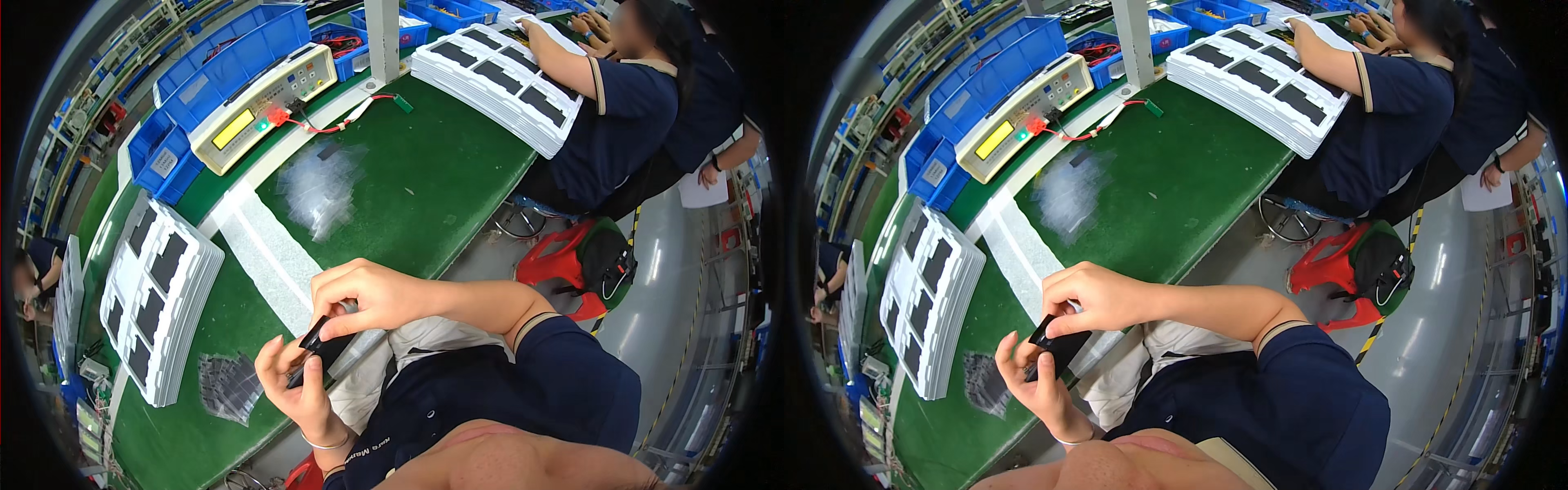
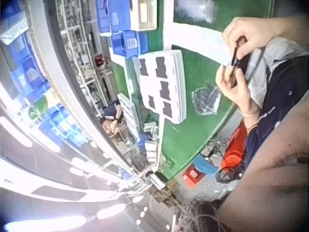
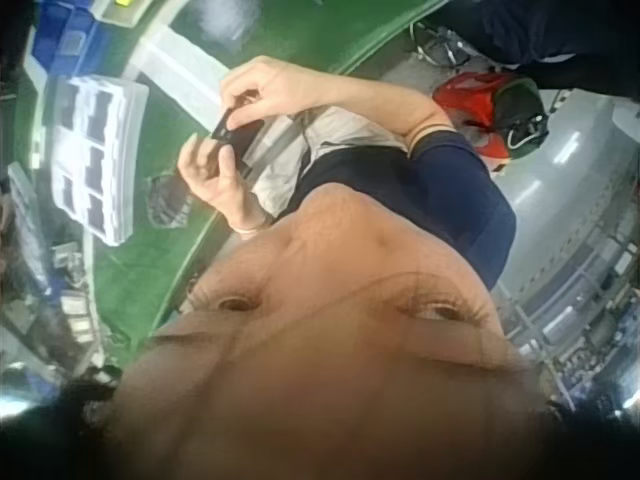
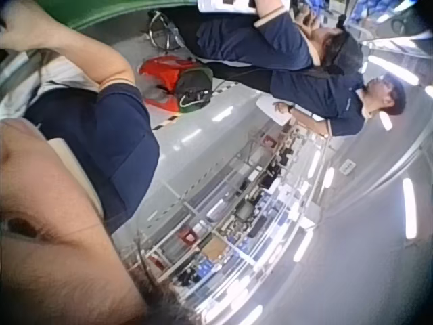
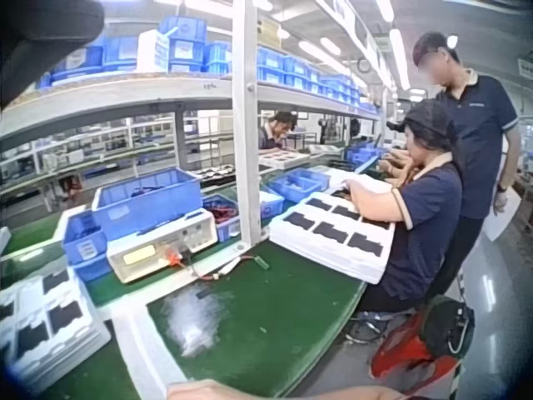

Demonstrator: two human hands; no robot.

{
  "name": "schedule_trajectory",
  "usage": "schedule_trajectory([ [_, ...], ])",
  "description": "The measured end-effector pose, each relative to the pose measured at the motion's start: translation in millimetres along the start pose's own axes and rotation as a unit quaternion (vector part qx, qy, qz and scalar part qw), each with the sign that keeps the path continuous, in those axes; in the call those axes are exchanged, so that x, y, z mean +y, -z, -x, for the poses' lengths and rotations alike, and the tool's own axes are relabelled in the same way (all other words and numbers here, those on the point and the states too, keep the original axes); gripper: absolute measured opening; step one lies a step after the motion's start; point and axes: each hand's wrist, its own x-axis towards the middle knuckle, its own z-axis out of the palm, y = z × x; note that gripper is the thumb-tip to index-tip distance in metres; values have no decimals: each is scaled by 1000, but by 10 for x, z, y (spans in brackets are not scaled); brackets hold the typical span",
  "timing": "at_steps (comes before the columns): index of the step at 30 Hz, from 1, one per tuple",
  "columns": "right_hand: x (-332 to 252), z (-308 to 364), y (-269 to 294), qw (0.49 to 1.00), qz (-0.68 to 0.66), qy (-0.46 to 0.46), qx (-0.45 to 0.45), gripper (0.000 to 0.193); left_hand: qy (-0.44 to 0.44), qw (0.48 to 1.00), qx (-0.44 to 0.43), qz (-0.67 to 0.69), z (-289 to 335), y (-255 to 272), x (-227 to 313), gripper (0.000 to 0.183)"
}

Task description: Assembling electronic battery components by applying adhesive and joining parts.

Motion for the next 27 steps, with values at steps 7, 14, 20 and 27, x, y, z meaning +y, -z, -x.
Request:
schedule_trajectory([
  [7,78,48,-135,995,-37,-50,77,9,-3,982,75,175,-90,-201,52,66],
  [14,85,42,-72,988,-136,-69,10,17,71,968,64,232,64,42,-235,46],
  [20,105,54,-128,996,-82,-21,19,19,31,975,3,222,76,98,-271,45],
  [27,108,45,-106,997,14,64,36,32,85,967,27,238,40,100,-198,45],
])
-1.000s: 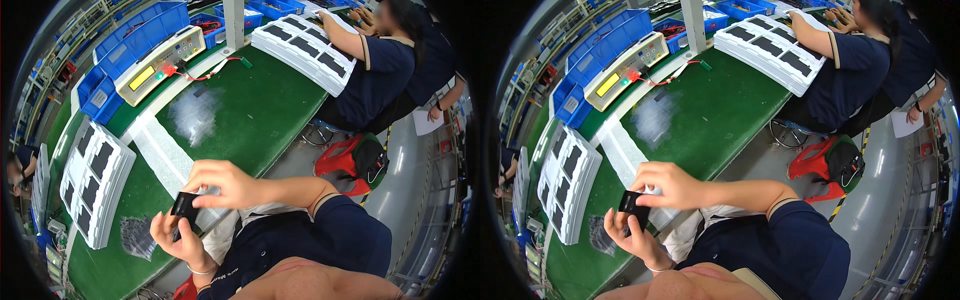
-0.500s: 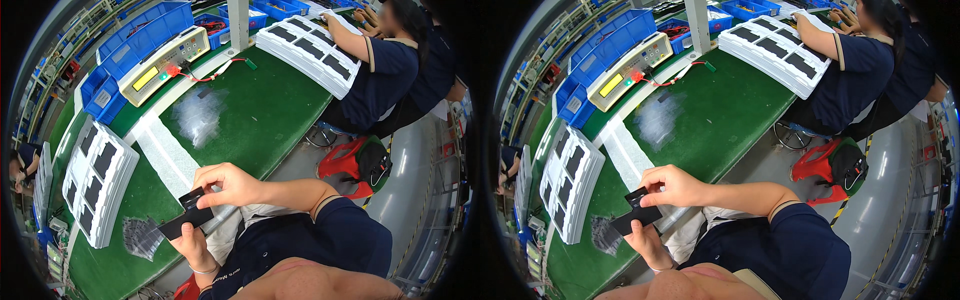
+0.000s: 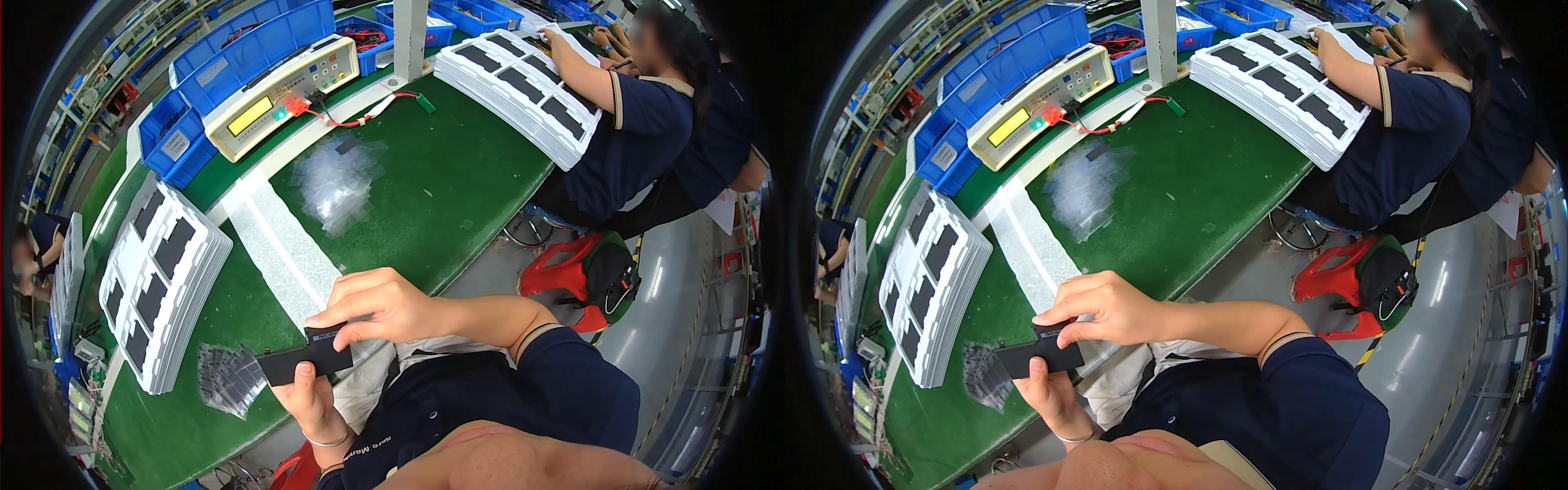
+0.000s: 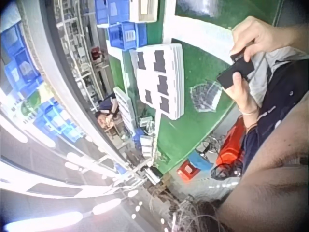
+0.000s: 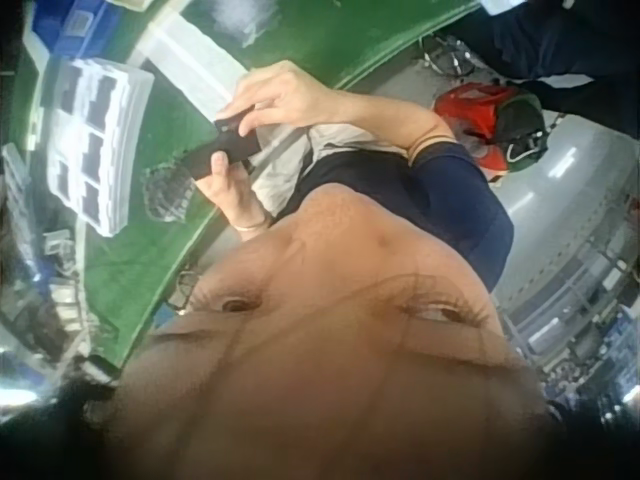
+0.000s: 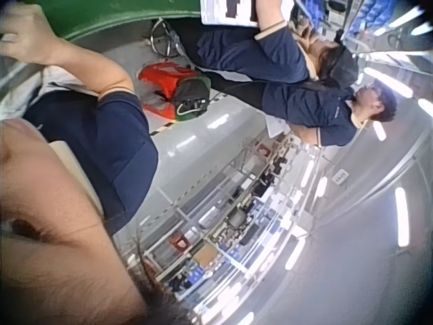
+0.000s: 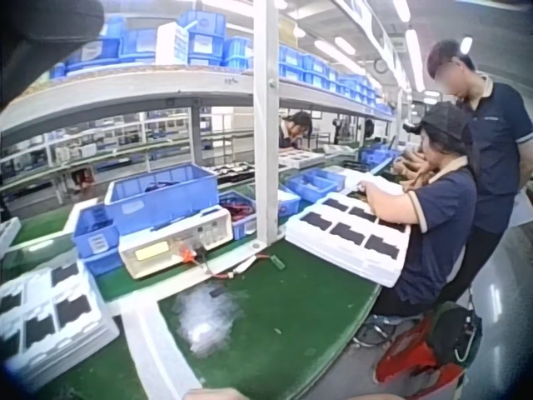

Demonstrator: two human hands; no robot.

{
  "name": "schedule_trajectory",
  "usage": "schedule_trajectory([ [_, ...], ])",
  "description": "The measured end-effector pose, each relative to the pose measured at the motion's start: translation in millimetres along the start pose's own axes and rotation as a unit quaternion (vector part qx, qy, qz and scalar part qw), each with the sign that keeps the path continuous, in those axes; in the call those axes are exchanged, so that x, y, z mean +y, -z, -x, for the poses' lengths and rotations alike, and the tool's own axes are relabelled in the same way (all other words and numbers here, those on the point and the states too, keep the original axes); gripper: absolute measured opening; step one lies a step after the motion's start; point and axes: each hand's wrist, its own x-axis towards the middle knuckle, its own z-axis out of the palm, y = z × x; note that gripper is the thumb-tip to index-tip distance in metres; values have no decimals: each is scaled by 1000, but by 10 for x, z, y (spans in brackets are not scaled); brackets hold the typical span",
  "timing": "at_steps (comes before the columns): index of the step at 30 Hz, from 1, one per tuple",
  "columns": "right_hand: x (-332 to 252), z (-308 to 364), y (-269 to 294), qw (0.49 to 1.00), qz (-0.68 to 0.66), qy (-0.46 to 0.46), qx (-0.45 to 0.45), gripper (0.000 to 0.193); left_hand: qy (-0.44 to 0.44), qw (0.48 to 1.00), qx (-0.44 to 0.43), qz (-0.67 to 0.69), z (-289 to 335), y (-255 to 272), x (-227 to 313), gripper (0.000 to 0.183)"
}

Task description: Assembling electronic battery components by applying adhesive and joining parts.

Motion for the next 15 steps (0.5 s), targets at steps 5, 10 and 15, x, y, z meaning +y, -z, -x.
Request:
schedule_trajectory([
  [5,0,-58,41,998,-4,-16,-66,41,40,999,2,10,4,10,44,44],
  [10,25,2,-31,996,-26,-74,-34,45,105,990,34,87,-14,-15,18,45],
  [15,82,108,-209,991,-59,-43,112,27,71,991,60,93,29,-30,-53,44],
])
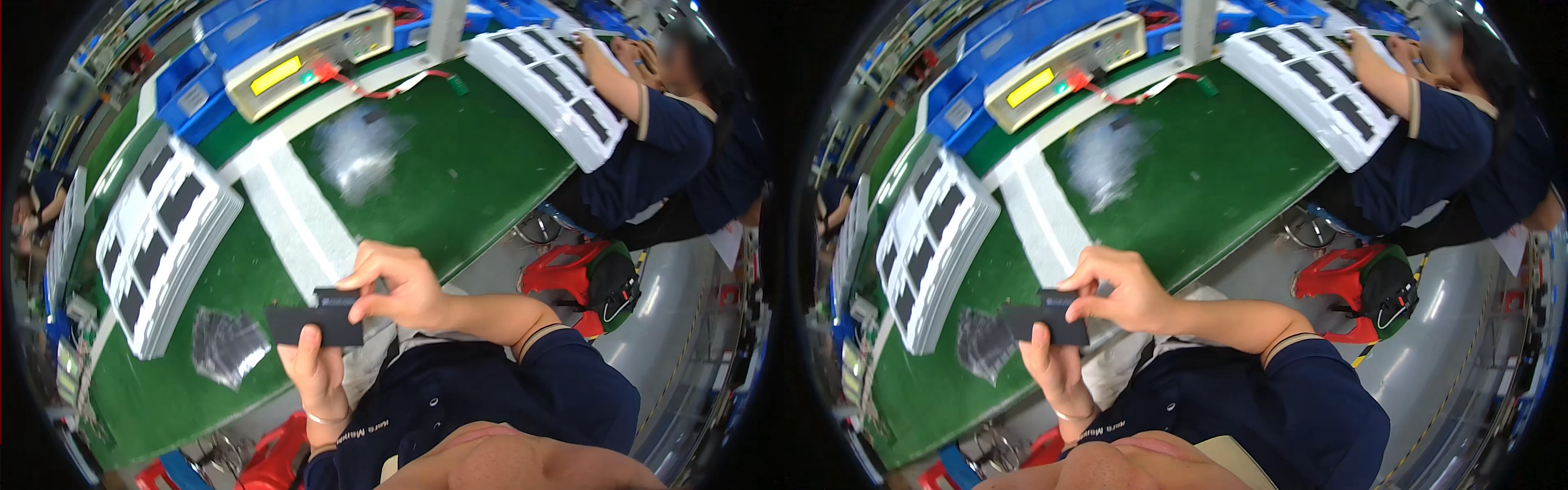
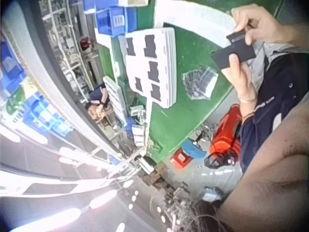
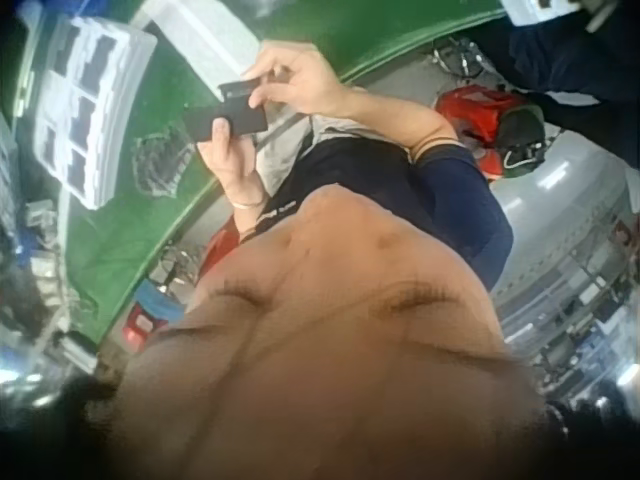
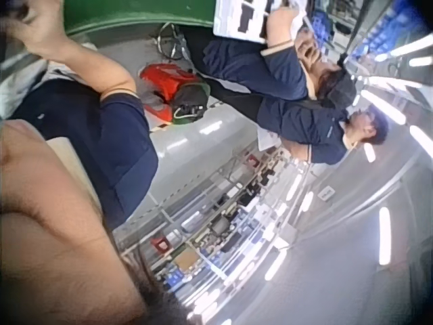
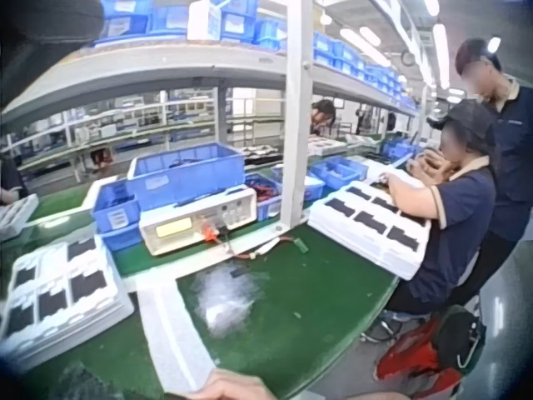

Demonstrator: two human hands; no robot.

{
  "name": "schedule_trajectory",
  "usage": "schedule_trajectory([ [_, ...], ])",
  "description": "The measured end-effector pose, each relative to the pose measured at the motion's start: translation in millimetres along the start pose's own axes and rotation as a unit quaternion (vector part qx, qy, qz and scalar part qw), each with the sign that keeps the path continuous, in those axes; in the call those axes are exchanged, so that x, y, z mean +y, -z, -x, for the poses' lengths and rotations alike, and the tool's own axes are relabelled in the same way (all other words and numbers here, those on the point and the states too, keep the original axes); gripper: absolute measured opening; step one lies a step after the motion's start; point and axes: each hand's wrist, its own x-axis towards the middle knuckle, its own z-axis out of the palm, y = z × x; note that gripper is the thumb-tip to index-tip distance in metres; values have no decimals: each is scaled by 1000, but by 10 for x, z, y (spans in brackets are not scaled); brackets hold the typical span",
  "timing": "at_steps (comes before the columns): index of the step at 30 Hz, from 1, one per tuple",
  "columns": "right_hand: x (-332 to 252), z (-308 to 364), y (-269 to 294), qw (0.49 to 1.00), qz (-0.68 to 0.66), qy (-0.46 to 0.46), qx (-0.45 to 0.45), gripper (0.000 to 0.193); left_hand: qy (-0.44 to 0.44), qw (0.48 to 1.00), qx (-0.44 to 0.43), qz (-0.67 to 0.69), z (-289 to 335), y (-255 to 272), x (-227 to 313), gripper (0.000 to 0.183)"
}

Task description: Assembling electronic battery components by applying adhesive and joining parts.

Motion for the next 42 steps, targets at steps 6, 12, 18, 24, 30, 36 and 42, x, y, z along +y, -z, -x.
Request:
schedule_trajectory([
  [6,-78,-215,124,964,-245,-105,-15,49,-28,999,1,27,47,-96,38,35],
  [12,-238,-466,238,938,-129,-252,-199,19,-52,996,-37,-57,66,-45,121,25],
  [18,-304,-477,194,959,207,43,-191,10,-98,991,-27,-90,84,-164,170,25],
  [24,-309,-482,169,956,232,88,-159,9,-75,996,19,-48,95,-188,134,24],
  [30,-283,-653,199,958,27,-189,-212,26,-66,997,27,-19,110,-192,64,23],
  [36,-182,-827,110,912,4,-271,-307,20,-89,993,49,-58,94,-263,65,20],
  [42,-38,-708,-7,946,178,96,-253,14,-92,989,58,-97,69,-140,65,19],
])
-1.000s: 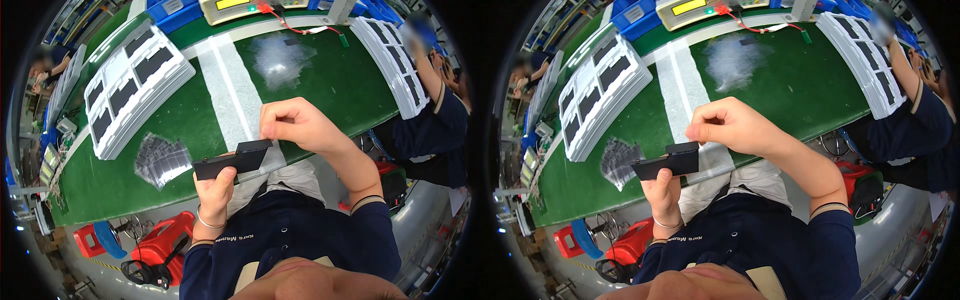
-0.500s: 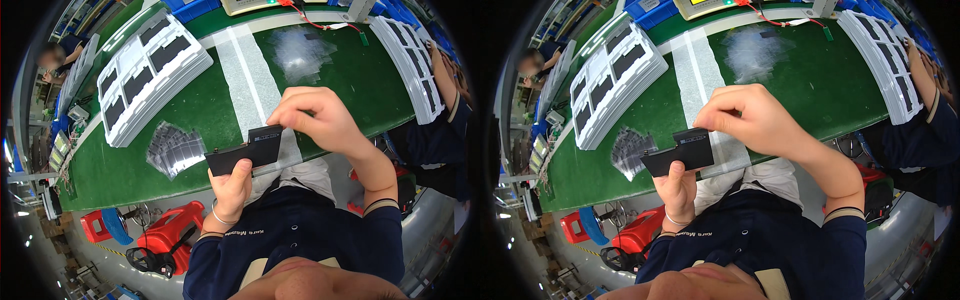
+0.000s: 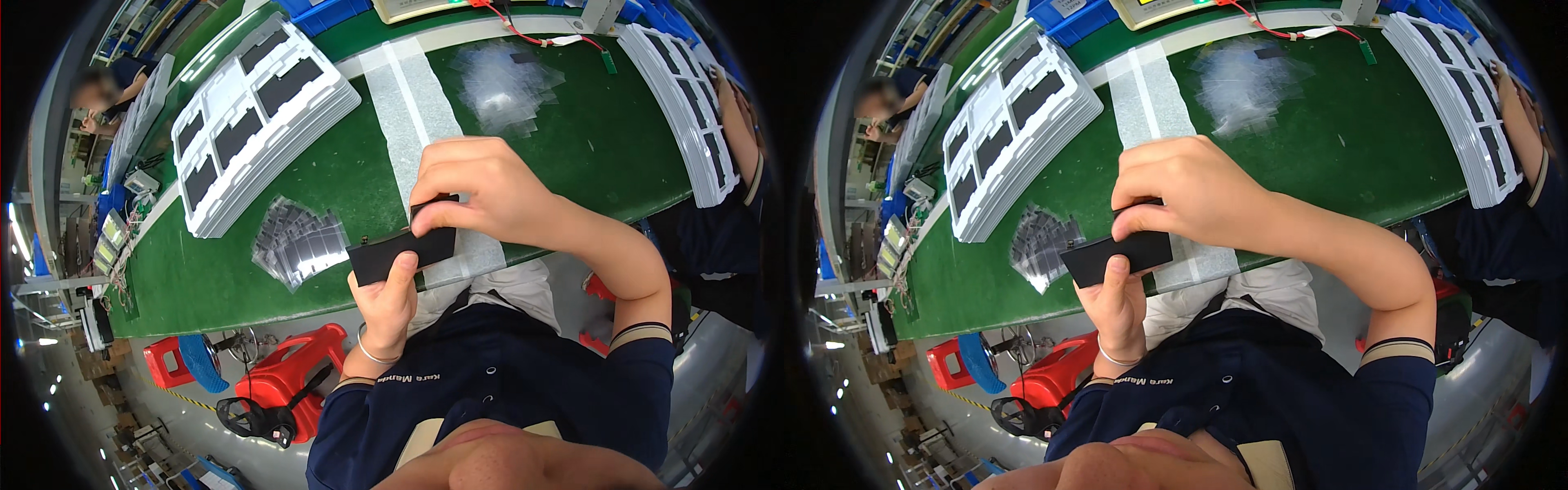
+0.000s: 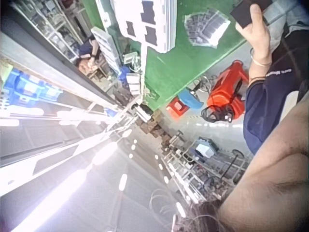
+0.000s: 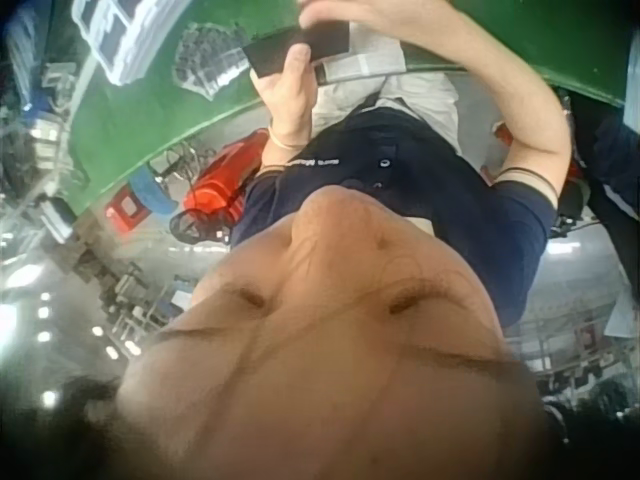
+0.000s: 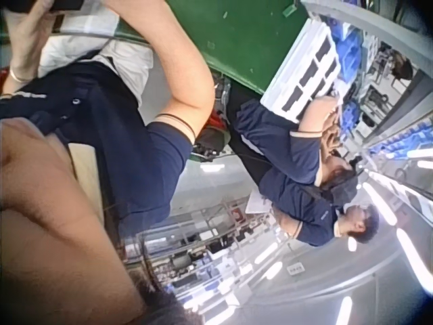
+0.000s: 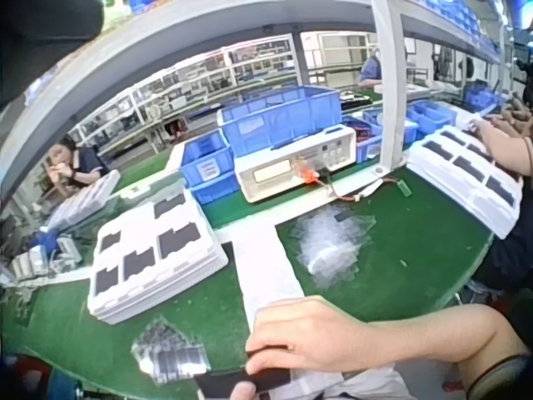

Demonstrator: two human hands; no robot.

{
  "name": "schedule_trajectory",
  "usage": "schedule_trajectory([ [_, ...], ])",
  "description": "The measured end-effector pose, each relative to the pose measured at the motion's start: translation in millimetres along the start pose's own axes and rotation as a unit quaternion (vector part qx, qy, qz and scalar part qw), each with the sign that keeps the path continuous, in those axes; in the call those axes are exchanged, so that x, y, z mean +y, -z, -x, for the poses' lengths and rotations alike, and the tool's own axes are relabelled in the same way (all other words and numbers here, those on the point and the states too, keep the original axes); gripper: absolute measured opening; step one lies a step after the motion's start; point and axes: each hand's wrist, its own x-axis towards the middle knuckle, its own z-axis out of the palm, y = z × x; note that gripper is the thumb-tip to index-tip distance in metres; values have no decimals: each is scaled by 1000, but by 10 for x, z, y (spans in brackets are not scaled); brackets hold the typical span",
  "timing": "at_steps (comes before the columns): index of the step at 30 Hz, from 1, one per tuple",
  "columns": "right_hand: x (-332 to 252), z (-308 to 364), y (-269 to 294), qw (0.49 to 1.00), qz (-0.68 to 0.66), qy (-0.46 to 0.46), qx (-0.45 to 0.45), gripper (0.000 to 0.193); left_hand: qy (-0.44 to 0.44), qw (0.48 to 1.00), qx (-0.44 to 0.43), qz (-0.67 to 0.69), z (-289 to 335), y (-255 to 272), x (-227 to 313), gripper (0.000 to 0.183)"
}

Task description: Assembling electronic battery components by applying adhesive and joining parts.

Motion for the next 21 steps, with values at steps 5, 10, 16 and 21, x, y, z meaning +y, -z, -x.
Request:
schedule_trajectory([
  [5,-9,-97,111,921,-316,-225,-34,45,-12,998,-3,66,-66,34,-1,28],
  [10,21,-124,6,922,-264,-280,-52,27,-27,999,-11,35,-76,47,-32,35],
  [16,87,-194,81,917,-303,-232,-116,15,-31,995,5,98,-113,17,78,30],
  [21,328,-188,180,887,-371,-242,-129,18,39,998,-44,16,-223,167,374,26],
])
